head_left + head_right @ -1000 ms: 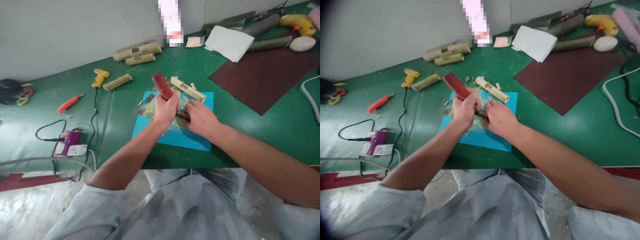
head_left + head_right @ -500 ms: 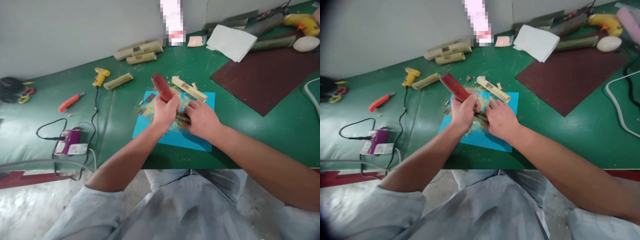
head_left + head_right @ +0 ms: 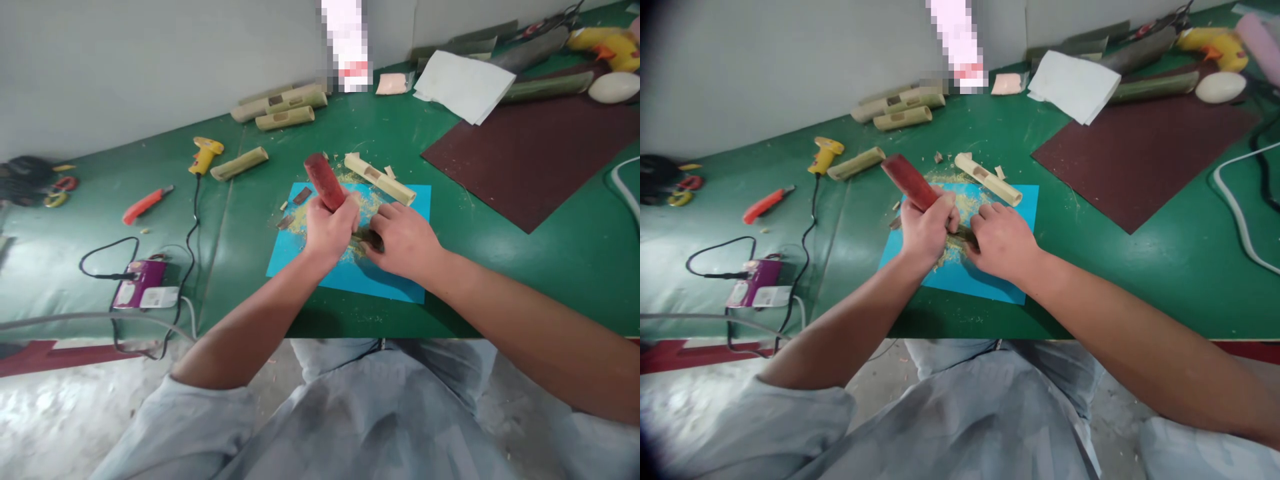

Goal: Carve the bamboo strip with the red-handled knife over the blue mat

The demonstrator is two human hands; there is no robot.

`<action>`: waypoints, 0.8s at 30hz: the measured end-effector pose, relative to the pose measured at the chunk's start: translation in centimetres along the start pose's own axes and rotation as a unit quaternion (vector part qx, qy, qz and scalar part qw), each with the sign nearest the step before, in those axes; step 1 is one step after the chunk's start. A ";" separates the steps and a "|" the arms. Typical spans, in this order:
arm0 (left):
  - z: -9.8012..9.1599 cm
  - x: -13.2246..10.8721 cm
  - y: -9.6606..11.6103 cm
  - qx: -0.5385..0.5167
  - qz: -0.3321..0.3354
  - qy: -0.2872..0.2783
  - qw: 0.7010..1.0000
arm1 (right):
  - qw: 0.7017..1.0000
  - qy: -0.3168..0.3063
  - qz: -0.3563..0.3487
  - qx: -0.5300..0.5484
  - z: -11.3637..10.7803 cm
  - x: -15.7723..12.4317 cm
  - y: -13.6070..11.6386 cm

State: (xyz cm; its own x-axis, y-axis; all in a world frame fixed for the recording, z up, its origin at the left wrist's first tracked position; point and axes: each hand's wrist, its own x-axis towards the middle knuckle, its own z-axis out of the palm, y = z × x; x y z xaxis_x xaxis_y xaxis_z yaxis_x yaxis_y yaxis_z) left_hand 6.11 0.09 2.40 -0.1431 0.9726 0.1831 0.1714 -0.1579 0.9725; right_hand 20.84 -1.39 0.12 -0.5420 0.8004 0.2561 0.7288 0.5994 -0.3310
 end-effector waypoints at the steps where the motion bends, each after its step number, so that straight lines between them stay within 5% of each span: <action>1: 0.0 0.0 0.0 -0.002 -0.001 0.000 1.000 | 1.000 0.001 -0.001 0.000 0.0 0.0 0.0; 24: 0.4 0.4 -0.9 -0.032 -0.002 0.030 0.999 | 0.998 0.004 -0.010 0.054 0.8 0.3 0.0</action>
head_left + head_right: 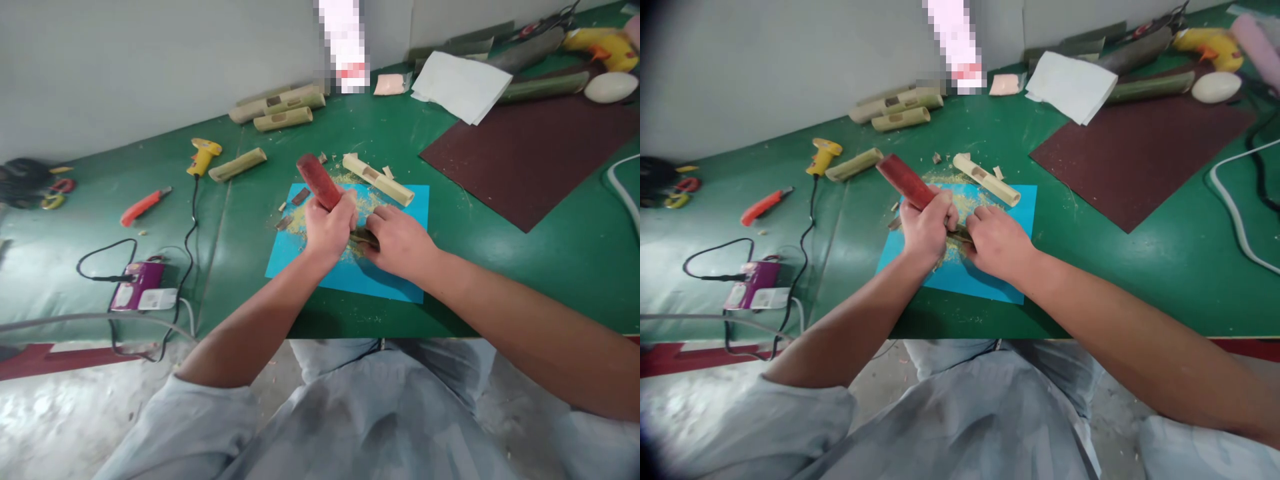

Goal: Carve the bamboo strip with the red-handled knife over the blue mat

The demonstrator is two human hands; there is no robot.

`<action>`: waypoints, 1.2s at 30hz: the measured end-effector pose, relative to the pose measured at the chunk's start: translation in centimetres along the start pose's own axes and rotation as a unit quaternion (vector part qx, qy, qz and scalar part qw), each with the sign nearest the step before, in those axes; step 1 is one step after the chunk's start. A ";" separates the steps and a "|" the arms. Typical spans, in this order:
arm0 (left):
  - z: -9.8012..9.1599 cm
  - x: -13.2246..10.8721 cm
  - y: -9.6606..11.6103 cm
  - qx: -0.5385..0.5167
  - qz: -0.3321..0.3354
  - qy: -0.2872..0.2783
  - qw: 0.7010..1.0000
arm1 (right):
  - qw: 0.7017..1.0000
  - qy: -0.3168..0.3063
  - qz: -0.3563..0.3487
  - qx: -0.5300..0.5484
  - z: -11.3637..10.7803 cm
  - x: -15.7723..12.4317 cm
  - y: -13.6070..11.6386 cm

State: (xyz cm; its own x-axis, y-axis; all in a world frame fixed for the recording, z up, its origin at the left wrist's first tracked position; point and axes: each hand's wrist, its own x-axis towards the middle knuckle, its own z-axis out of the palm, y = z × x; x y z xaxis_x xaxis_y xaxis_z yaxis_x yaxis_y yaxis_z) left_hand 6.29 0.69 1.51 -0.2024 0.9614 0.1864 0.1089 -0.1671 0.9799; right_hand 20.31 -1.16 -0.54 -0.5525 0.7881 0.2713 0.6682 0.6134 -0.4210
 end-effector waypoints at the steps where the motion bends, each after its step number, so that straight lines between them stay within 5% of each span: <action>1: 0.1 0.0 0.1 0.001 -0.001 0.001 1.000 | 1.000 0.001 -0.001 0.002 0.0 0.0 0.0; 9: 0.5 -0.2 0.8 0.052 -0.033 -0.003 0.998 | 1.000 -0.010 -0.002 0.008 -0.2 0.0 0.1; 15: 0.2 1.1 -0.5 -0.025 -0.021 0.046 0.998 | 1.000 -0.018 0.012 -0.009 0.0 0.0 0.1; 21: 0.3 0.6 -0.4 -0.013 0.002 0.001 1.000 | 1.000 -0.003 0.003 -0.002 0.0 0.0 0.2; 36: 0.8 -0.3 0.9 0.034 -0.014 0.011 0.999 | 1.000 -0.008 0.003 0.000 0.0 0.0 0.1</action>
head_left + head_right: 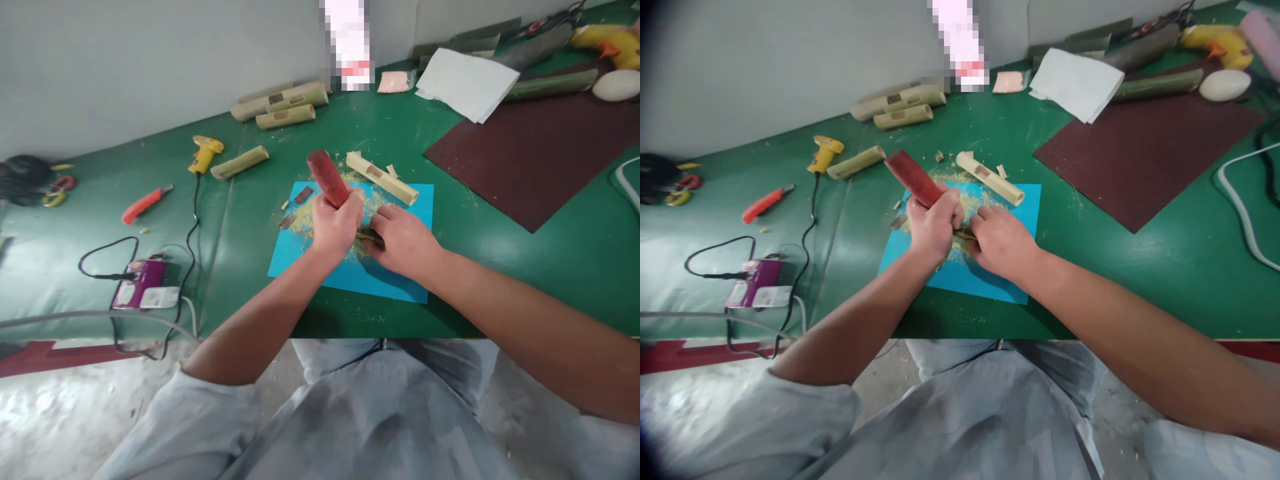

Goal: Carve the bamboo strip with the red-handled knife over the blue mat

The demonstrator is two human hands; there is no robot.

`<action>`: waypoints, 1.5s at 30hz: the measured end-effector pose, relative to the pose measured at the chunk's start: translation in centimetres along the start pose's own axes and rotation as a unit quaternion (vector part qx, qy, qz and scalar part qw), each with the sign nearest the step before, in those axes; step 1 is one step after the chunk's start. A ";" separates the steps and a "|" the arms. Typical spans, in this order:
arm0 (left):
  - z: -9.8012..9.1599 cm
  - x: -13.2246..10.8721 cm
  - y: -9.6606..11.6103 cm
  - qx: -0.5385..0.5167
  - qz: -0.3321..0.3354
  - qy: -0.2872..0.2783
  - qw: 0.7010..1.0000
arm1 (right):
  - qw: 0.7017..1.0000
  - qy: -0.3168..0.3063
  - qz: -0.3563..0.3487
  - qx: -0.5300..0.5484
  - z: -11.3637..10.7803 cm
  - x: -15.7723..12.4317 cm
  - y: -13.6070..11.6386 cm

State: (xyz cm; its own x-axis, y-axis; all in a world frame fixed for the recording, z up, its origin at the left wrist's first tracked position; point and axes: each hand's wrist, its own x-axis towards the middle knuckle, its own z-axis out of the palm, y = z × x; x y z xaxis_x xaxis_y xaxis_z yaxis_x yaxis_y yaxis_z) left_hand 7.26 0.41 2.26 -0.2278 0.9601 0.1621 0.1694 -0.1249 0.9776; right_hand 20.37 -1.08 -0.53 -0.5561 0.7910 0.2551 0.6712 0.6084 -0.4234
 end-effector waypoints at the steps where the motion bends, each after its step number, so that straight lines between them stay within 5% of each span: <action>1: 0.0 -0.1 0.1 0.000 -0.003 0.002 1.000 | 1.000 -0.002 0.000 0.001 0.0 0.0 0.0; 8: -0.6 0.6 -0.6 -0.004 -0.036 -0.013 0.999 | 1.000 -0.013 -0.002 -0.007 -0.1 -0.1 -0.2; 28: -0.1 0.5 -0.5 -0.026 0.012 -0.010 1.000 | 1.000 0.010 -0.001 0.008 0.0 -0.3 0.1; 33: -0.7 0.5 -0.3 -0.012 -0.045 -0.054 0.997 | 1.000 -0.002 0.000 0.002 -0.1 -0.2 0.1; 38: -2.9 3.6 -0.1 -0.144 0.007 0.017 0.989 | 0.999 -0.022 0.013 -0.029 -0.4 -0.2 -0.1; 45: -5.5 8.1 0.6 -0.121 0.020 0.051 0.991 | 0.999 0.032 -0.018 -0.031 -1.0 -0.2 1.5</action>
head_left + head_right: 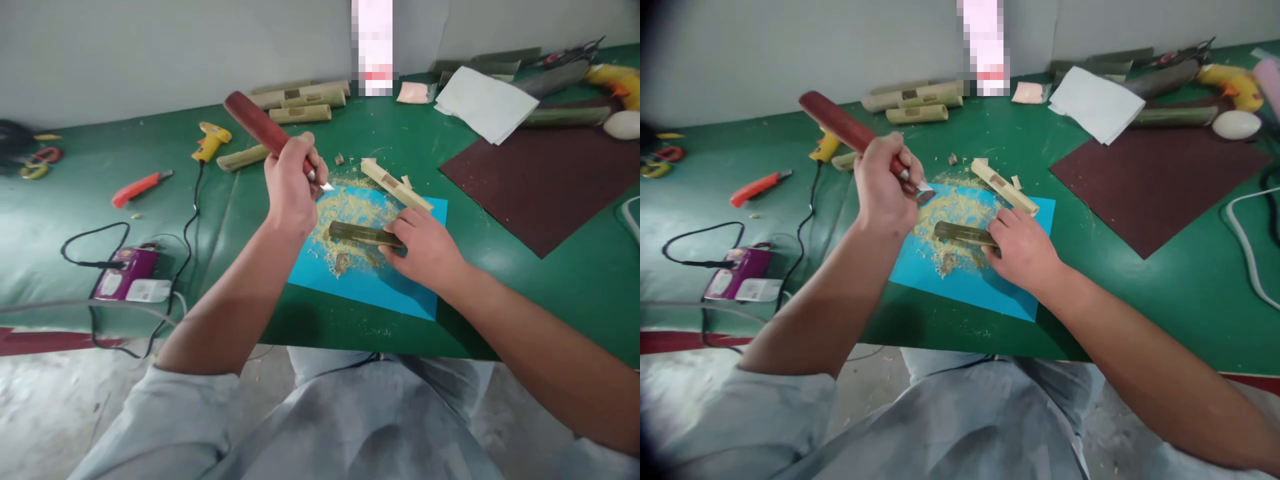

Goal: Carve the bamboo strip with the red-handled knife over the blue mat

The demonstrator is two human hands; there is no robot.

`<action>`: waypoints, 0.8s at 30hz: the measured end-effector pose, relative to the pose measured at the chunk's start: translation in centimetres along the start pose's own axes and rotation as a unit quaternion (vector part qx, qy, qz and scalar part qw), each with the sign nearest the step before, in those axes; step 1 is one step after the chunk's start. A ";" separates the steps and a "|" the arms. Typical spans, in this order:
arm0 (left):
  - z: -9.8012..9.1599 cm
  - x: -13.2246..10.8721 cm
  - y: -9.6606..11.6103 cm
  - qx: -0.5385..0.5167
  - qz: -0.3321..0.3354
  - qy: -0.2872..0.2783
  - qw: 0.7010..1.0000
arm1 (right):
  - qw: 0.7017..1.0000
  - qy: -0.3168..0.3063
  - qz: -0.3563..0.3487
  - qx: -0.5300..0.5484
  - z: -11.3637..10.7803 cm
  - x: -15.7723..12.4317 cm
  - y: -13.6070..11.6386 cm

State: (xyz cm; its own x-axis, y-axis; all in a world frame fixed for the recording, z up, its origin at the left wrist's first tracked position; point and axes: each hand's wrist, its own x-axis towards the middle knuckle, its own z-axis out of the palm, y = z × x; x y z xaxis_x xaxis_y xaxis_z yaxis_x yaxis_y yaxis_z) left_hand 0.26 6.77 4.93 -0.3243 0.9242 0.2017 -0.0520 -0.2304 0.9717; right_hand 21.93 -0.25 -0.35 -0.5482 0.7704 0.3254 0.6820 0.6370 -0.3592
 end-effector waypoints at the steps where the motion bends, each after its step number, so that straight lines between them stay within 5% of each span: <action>1: -0.1 0.2 0.0 0.005 0.001 0.003 1.000 | 1.000 0.005 -0.010 0.002 -0.1 0.0 0.4; 9: -0.7 -0.4 -1.6 0.010 0.011 -0.061 0.998 | 0.997 0.027 -0.070 0.025 -0.6 0.2 2.3; 24: -1.2 -2.6 -3.3 0.032 0.005 -0.085 0.996 | 0.995 0.074 -0.051 0.053 -2.0 0.1 2.6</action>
State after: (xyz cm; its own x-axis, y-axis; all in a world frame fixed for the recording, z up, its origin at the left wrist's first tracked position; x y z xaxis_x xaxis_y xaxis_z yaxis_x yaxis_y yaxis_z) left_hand 0.12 4.77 1.01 -0.1590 0.9613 0.2249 0.0122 -0.2259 0.9741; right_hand 24.62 1.40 0.54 -0.5301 0.6943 0.4868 0.5667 0.7171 -0.4056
